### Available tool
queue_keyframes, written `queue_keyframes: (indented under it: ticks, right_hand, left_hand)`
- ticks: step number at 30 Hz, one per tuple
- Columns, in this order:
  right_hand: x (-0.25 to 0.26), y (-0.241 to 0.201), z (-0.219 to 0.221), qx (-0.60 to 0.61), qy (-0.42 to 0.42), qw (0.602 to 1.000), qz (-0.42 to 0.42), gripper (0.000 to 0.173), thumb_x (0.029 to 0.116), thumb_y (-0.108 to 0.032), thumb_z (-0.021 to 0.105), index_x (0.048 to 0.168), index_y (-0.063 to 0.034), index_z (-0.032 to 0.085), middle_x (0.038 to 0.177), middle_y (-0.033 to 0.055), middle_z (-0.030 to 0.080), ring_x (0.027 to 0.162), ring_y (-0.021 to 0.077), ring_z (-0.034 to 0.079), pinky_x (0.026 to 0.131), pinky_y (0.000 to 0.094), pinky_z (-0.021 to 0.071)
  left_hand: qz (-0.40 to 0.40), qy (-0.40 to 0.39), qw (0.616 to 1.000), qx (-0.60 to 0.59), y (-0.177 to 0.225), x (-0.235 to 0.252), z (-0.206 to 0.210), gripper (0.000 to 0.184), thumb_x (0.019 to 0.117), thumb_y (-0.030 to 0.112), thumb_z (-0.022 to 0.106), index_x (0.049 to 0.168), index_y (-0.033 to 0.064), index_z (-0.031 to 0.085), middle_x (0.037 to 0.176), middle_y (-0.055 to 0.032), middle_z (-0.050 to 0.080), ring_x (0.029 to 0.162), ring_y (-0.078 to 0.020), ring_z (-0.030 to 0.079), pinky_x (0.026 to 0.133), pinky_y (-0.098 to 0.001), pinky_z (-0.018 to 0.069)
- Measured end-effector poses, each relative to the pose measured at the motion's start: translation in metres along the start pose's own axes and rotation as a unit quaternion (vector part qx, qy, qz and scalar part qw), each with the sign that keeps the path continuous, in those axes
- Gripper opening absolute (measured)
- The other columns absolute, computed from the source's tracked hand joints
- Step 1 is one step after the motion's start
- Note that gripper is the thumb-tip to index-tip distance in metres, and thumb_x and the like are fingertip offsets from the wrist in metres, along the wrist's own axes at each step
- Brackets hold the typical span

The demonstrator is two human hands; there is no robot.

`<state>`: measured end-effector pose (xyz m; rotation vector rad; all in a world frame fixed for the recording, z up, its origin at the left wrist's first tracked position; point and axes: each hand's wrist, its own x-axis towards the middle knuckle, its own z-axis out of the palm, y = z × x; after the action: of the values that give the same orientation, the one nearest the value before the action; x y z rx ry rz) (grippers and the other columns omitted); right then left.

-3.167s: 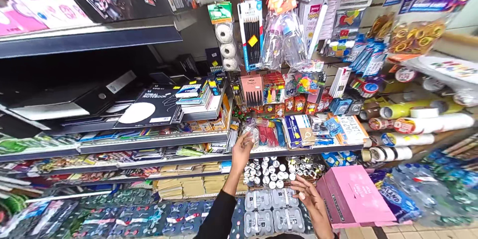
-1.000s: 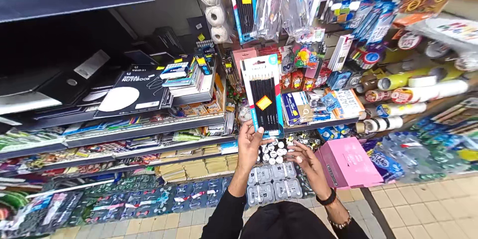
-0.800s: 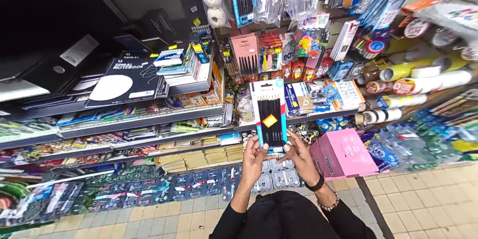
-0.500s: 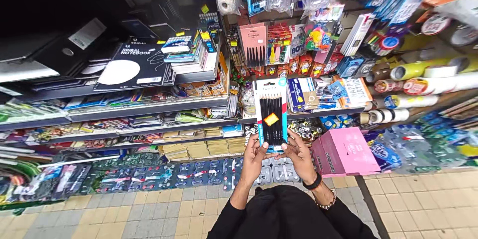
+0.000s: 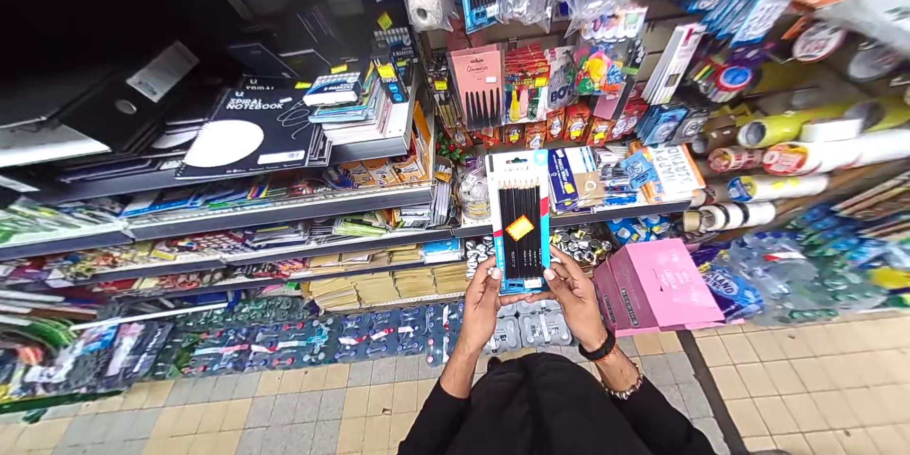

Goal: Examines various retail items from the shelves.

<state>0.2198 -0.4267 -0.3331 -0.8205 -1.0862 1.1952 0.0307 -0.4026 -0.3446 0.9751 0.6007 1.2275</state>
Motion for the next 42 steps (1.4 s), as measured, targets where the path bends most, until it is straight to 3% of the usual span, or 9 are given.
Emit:
queue_keyframes:
  ticks: [42]
  right_hand:
    - [0.0089, 0.0032, -0.0045, 0.001, 0.012, 1.0, 0.01, 0.046, 0.1062, -0.004, 0.049, 0.151, 0.0045, 0.041, 0.115, 0.0218, 0.066, 0.095, 0.0353, 0.072, 0.069, 0.0513, 0.0666]
  left_hand:
    - [0.004, 0.0, 1.0, -0.02, -0.0019, 0.0045, 0.0023, 0.04, 0.1112, 0.015, 0.037, 0.148, -0.0011, 0.037, 0.135, -0.0296, 0.056, 0.112, -0.0462, 0.066, 0.085, -0.0623, 0.0606]
